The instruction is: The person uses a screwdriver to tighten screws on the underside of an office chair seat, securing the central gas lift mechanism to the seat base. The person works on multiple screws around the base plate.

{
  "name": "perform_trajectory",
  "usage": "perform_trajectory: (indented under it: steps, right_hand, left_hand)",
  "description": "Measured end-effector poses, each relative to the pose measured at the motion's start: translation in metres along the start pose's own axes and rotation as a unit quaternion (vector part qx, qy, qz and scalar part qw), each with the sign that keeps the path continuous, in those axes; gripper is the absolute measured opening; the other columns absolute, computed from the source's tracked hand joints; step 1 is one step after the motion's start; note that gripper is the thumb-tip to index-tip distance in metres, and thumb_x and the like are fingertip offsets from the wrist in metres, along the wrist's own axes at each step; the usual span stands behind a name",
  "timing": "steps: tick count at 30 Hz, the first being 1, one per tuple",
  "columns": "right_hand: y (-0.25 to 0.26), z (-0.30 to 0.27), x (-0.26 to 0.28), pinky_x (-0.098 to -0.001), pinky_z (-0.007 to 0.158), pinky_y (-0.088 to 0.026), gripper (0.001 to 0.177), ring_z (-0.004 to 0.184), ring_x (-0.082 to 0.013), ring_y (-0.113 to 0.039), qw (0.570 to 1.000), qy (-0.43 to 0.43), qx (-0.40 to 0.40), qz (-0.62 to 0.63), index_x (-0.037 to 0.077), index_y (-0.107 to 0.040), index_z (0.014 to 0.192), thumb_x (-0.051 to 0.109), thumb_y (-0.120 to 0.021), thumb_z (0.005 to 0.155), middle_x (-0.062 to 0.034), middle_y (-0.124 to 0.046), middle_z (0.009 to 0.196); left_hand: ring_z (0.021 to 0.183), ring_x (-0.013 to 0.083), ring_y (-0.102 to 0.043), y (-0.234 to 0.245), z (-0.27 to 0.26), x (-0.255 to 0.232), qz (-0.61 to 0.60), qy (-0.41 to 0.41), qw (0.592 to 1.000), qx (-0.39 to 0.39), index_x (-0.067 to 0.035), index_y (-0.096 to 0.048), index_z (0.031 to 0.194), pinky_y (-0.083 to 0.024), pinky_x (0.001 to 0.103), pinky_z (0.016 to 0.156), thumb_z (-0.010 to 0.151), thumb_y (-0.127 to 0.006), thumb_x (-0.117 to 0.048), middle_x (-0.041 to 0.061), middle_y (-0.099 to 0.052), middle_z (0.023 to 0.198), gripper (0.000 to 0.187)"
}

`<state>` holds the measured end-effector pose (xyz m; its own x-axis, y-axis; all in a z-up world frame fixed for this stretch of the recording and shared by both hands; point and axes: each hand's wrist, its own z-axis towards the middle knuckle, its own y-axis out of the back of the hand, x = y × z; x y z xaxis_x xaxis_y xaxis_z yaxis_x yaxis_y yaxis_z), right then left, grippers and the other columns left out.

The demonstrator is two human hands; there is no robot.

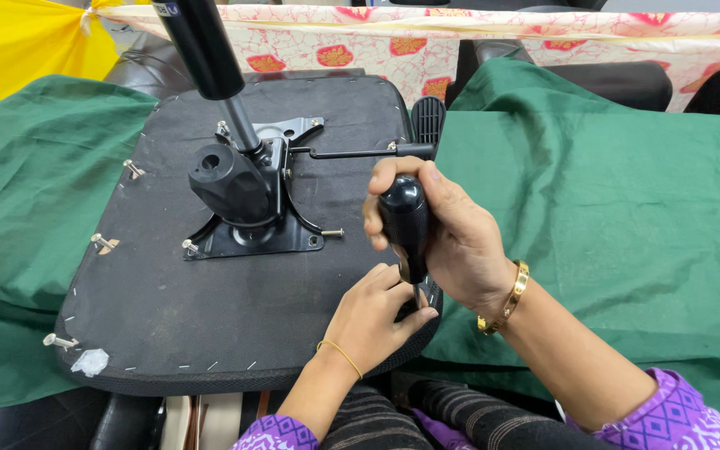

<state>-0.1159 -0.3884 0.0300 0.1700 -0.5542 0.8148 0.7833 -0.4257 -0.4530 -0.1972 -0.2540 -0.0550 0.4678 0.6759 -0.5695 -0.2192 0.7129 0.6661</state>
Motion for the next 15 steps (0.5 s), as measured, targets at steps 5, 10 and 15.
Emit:
perform_trajectory:
  steps: [5, 10, 15]
  right_hand:
    - [0.0007, -0.0002, -0.0037, -0.0337, 0.100, -0.048, 0.056, 0.107, -0.0185, -0.056, 0.998, 0.046, 0.036, -0.008, 0.008, -0.058, 0.119, 0.061, -0.058, 0.101, -0.0054, -0.057, 0.111]
    - [-0.0065, 0.0017, 0.0019, -0.0340, 0.100, -0.044, 0.049, 0.106, -0.0196, -0.054, 0.997, 0.030, 0.014, -0.071, 0.006, -0.061, 0.110, 0.054, -0.067, 0.103, -0.0065, -0.054, 0.105]
    - [0.0006, 0.0070, 0.0019, -0.0391, 0.102, -0.046, 0.037, 0.104, -0.0217, -0.057, 0.998, 0.055, -0.003, -0.039, 0.007, -0.062, 0.105, 0.044, -0.064, 0.105, -0.0070, -0.054, 0.103]
  left_hand:
    - [0.086, 0.0245, -0.060, -0.0030, 0.0004, 0.0035, 0.015, 0.007, 1.000, 0.003, -0.009, -0.066, 0.074, -0.052, 0.039, 0.076, 0.080, -0.083, -0.025, 0.004, -0.059, 0.085, 0.024]
    - [0.087, 0.0241, -0.061, 0.0027, 0.0029, -0.0020, -0.004, 0.007, 1.000, 0.002, -0.008, -0.064, 0.076, -0.052, 0.039, 0.077, 0.081, -0.081, -0.022, 0.003, -0.060, 0.087, 0.023]
    - [0.084, 0.0246, -0.060, 0.0008, 0.0034, 0.0005, -0.001, 0.029, 0.999, 0.017, -0.008, -0.065, 0.074, -0.052, 0.039, 0.074, 0.081, -0.082, -0.025, 0.004, -0.058, 0.084, 0.025]
